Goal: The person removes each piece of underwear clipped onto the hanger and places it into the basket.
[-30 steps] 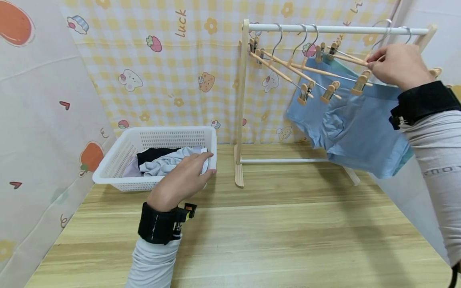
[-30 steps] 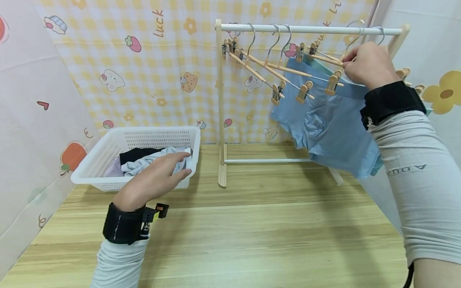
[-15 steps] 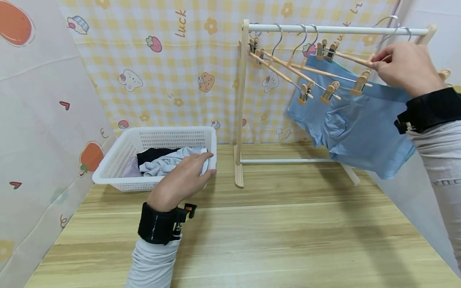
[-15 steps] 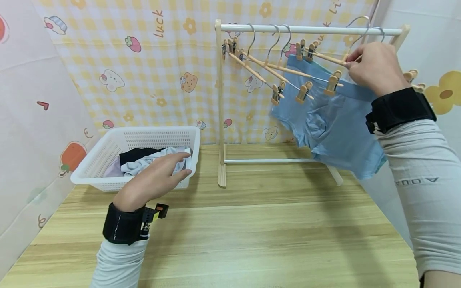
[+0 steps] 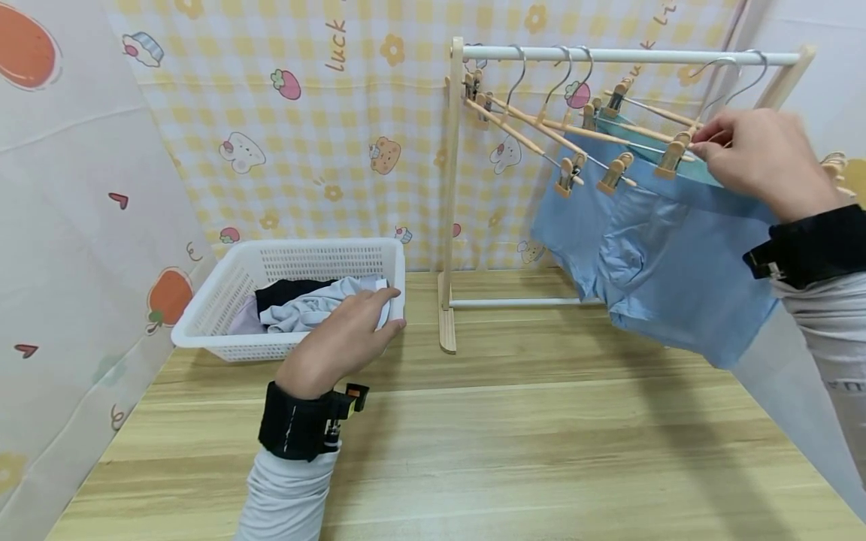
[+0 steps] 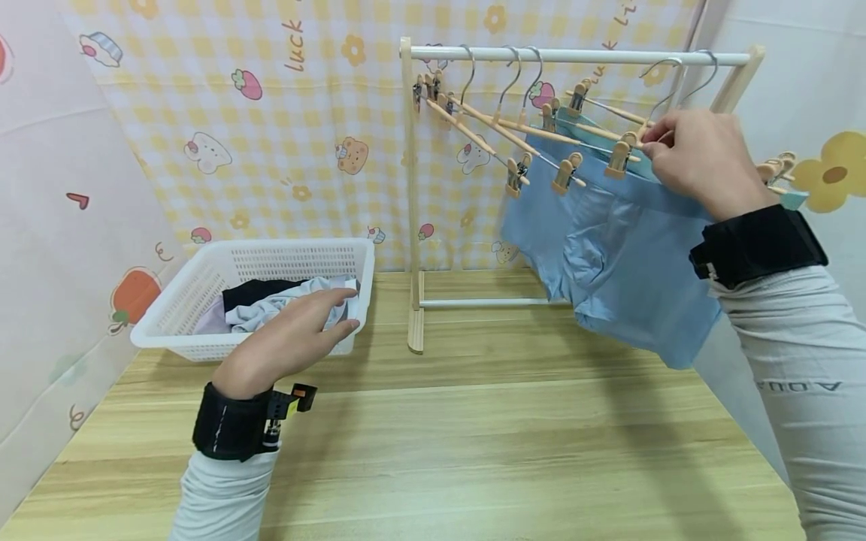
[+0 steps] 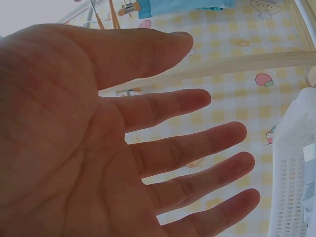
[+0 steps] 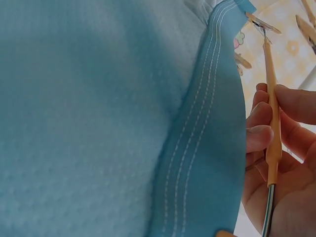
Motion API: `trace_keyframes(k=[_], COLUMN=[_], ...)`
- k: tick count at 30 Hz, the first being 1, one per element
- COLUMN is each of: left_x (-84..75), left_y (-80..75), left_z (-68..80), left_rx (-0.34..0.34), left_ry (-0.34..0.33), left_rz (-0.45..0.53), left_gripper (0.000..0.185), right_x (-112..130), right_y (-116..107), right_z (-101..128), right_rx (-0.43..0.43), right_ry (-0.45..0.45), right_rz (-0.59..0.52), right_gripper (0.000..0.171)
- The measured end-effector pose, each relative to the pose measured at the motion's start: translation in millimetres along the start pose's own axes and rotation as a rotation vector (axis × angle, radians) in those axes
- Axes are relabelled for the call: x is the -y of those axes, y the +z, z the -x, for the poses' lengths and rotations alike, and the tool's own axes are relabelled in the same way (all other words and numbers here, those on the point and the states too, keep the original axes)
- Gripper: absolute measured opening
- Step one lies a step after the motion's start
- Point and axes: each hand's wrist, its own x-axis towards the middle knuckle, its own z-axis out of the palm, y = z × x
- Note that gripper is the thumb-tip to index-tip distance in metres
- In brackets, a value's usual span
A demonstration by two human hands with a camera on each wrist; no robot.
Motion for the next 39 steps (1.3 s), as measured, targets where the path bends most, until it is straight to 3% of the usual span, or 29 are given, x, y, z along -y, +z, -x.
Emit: trace_keyframes(k=[8, 17, 24, 39], left_x=[1.2, 2.3, 2.5, -1.2], left_y=[0.7, 2.2, 2.6, 0.5], left_z=[1.0, 0.8, 1.4, 0.9], left_rx=[0.005, -0.005, -0.005, -0.023], left_ry=[-0.006, 0.004, 0.002, 0.011], left_rz=[0.004, -0.001, 0.001, 0.008], left_gripper=[0.055, 0.055, 0.055, 0.057], right_x=[-7, -4, 7, 49], right_y=[17, 52, 80, 112], right_z=[13, 28, 43, 83], right_rx=[0.040, 0.107, 0.131, 0.188], right_ry=[-0.057, -0.094, -0.160, -0.278], right_rz=[-0.004, -0.041, -0.085, -0.205], right_gripper=[0.032, 0.034, 0.031, 0.024])
